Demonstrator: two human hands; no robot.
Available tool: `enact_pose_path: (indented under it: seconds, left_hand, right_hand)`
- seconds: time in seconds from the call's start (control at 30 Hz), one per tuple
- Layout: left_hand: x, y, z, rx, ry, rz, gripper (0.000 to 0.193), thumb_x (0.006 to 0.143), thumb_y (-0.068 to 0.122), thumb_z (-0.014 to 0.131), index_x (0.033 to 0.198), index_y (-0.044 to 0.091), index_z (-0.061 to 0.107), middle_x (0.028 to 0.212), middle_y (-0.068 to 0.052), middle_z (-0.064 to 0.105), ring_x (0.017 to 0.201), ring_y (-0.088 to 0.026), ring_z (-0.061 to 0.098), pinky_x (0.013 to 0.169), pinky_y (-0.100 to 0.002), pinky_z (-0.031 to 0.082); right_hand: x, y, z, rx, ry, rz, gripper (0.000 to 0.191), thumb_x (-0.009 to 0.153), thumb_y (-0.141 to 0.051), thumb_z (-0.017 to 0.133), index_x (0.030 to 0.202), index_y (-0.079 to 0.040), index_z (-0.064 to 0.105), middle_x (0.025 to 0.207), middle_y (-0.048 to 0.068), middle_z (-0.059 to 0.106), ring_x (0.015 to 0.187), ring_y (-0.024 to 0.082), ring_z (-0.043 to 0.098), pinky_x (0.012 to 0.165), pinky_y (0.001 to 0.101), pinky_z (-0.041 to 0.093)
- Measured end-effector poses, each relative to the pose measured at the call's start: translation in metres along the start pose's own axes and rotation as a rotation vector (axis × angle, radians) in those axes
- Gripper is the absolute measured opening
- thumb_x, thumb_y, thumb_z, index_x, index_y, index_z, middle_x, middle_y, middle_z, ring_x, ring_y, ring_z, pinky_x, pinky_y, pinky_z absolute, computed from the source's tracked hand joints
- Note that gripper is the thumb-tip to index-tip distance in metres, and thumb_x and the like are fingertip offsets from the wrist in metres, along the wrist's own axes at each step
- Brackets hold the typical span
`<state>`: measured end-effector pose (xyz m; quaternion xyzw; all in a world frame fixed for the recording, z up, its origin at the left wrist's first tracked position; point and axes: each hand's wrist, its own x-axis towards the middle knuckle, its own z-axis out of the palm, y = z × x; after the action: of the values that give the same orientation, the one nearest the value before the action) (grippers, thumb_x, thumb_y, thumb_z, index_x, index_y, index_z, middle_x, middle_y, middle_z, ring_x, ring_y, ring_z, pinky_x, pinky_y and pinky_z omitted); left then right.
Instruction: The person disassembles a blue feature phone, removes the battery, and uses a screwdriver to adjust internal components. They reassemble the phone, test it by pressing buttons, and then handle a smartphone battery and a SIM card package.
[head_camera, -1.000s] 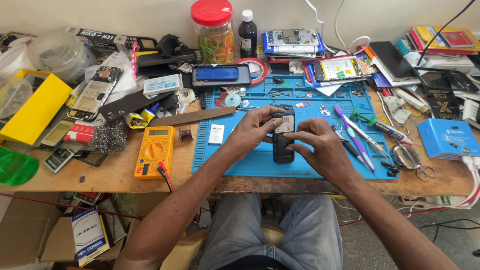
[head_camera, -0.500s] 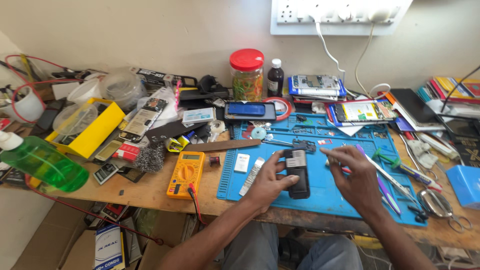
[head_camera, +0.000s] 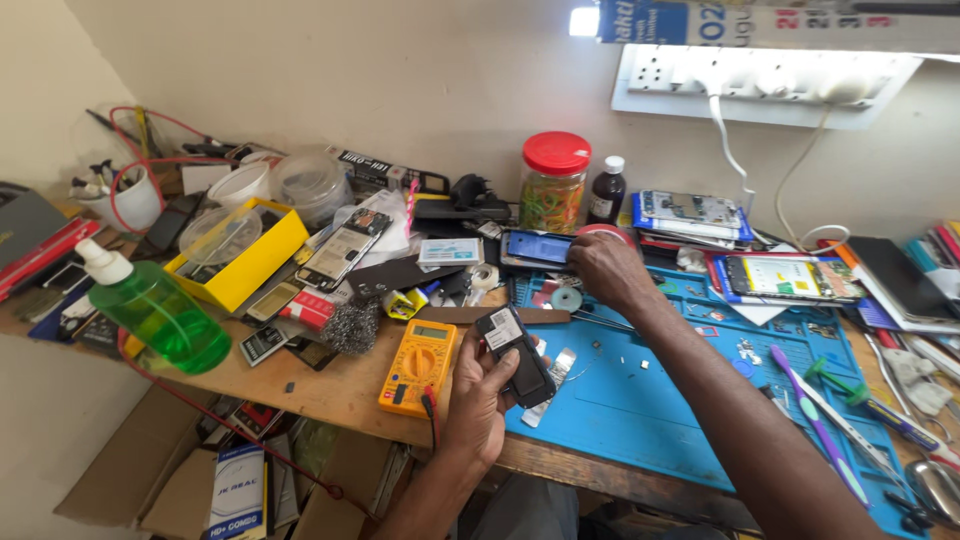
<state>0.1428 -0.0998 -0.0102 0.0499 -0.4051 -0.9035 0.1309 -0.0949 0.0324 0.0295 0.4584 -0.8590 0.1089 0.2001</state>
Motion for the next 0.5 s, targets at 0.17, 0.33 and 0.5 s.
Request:
enact_pose_path:
  seconds: [0.17, 0.33, 0.5]
  left_hand:
    - [0.010, -0.004, -0.004, -0.112, -0.023, -0.019, 0.053, 0.100, 0.014, 0.055, 0.149, 0.018, 0.035, 0.132, -0.014, 0.063, 0.116, -0.028, 0.069, 0.095, -0.045, 0.060]
    - [0.011, -0.016, 0.005, -0.276, -0.072, -0.101, 0.050, 0.105, 0.022, 0.047, 0.153, 0.025, 0.032, 0.133, -0.012, 0.060, 0.119, -0.028, 0.064, 0.100, -0.045, 0.056]
    - [0.007, -0.041, 0.030, -0.293, -0.079, -0.101, 0.053, 0.106, 0.029, 0.044, 0.157, 0.026, 0.028, 0.135, -0.003, 0.060, 0.124, -0.019, 0.059, 0.103, -0.040, 0.051]
  right_hand:
    - [-0.027, -0.001, -0.023, 0.035, 0.185, 0.033, 0.010, 0.088, -0.012, 0.066, 0.091, -0.005, 0.072, 0.109, 0.015, 0.072, 0.103, 0.033, 0.069, 0.087, 0.0447, 0.056]
    - [-0.093, -0.014, -0.058, 0.867, 0.210, 0.590, 0.030, 0.109, -0.029, 0.050, 0.117, -0.002, 0.061, 0.099, 0.011, 0.068, 0.089, 0.019, 0.071, 0.080, 0.0357, 0.055]
    - [-0.154, -0.047, -0.038, 1.516, 0.248, 0.828, 0.028, 0.103, -0.028, 0.054, 0.105, -0.002, 0.063, 0.087, 0.006, 0.072, 0.073, 0.016, 0.071, 0.070, 0.0301, 0.059]
